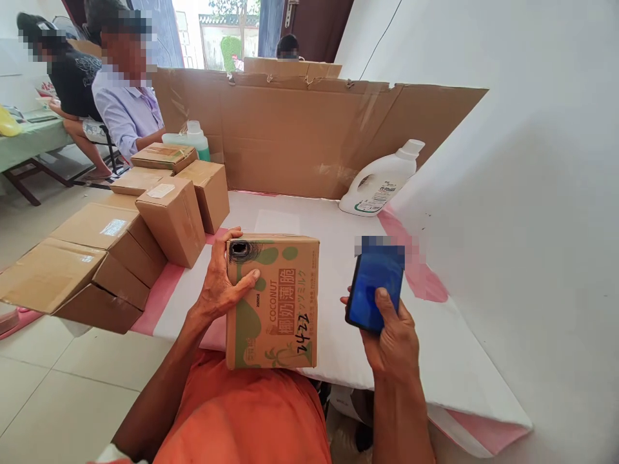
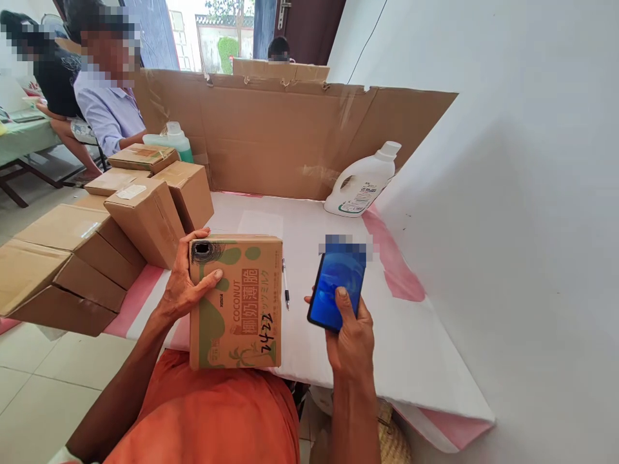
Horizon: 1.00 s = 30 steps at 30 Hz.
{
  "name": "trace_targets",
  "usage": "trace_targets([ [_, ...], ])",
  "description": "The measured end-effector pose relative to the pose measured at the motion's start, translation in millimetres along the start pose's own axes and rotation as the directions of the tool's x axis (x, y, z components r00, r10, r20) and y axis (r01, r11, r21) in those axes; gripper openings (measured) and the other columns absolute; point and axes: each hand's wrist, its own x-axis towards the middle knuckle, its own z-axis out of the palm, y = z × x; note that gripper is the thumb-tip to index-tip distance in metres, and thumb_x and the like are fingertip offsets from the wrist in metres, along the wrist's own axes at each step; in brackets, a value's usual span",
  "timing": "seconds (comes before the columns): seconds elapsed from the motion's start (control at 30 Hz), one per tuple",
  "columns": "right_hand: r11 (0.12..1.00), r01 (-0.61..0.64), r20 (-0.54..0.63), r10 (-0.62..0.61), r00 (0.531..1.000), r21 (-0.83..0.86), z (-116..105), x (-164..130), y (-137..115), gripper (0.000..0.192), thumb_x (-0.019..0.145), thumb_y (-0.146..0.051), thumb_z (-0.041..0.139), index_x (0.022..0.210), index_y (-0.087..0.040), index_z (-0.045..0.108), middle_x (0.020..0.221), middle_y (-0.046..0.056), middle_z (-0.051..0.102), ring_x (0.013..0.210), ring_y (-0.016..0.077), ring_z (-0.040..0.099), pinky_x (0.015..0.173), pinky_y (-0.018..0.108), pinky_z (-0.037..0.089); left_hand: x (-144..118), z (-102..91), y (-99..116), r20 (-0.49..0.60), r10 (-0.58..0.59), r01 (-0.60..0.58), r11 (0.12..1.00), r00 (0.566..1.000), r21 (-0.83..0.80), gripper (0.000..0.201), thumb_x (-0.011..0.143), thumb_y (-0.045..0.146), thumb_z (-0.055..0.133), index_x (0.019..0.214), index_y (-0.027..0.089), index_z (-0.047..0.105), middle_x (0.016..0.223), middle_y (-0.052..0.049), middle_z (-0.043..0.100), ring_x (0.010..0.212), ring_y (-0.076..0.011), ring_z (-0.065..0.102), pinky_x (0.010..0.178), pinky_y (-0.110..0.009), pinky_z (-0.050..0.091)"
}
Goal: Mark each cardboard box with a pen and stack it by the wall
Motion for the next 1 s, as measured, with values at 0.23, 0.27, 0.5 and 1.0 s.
trace_targets([
  [0.23, 0.938, -0.055, -0.137, 0.009, 0.991, -0.341, -48.5, 80.3, 79.9, 0.061, 0.053, -0.069, 0.085, 0.083, -0.017, 0.072, 0.069, -0.001, 0.066, 0.062, 0.0172, 0.058, 0.06, 0.032, 0.051, 9.6, 0.1, -0.5, 0.01, -0.067, 0.067, 0.998, 0.998, 0.023, 0.067, 0.084, 0.041, 0.076, 0.141, 0.026, 0.046, 0.151, -0.013, 0.054, 0.131, -0.0295, 0.059, 0.115, -0.049, 0.048],
  [0.27, 0.923, -0.04, -0.131, -0.011, 0.991, -0.382, -50.9, 84.2, 86.3, 0.058, 0.055, -0.07, 0.083, 0.079, -0.018, 0.07, 0.066, -0.002, 0.064, 0.061, 0.0169, 0.055, 0.059, 0.032, 0.048, 10.7, -0.5, -1.0, 0.007, -0.076, 0.076, 0.997, 0.997, 0.027, 0.067, 0.083, 0.042, 0.076, 0.141, 0.025, 0.046, 0.149, -0.013, 0.055, 0.131, -0.0297, 0.059, 0.115, -0.049, 0.047],
  [0.5, 0.834, 0.044, -0.12, -0.131, 0.984, -0.551, -59.9, 82.1, 81.1, 0.036, 0.071, -0.054, 0.084, 0.06, -0.025, 0.064, 0.054, -0.002, 0.053, 0.058, 0.0184, 0.043, 0.061, 0.034, 0.032, 18.4, -2.9, -8.1, -0.005, -0.112, 0.112, 0.993, 0.994, 0.031, 0.069, 0.082, 0.047, 0.077, 0.14, 0.024, 0.048, 0.142, -0.012, 0.06, 0.126, -0.0289, 0.063, 0.111, -0.046, 0.05],
  [1.0, 0.95, 0.183, 0.469, -0.044, 0.882, -0.255, 26.7, 4.0, 78.5, 0.066, 0.095, -0.078, 0.054, 0.129, -0.025, 0.076, 0.125, 0.01, 0.077, 0.12, 0.0308, 0.07, 0.105, 0.051, 0.055, 34.1, 1.8, -61.9, 0.002, -0.21, 0.207, 0.958, 0.978, -0.197, 0.069, 0.094, 0.068, 0.058, 0.147, 0.025, 0.051, 0.15, -0.013, 0.061, 0.138, -0.0308, 0.06, 0.117, -0.048, 0.048],
])
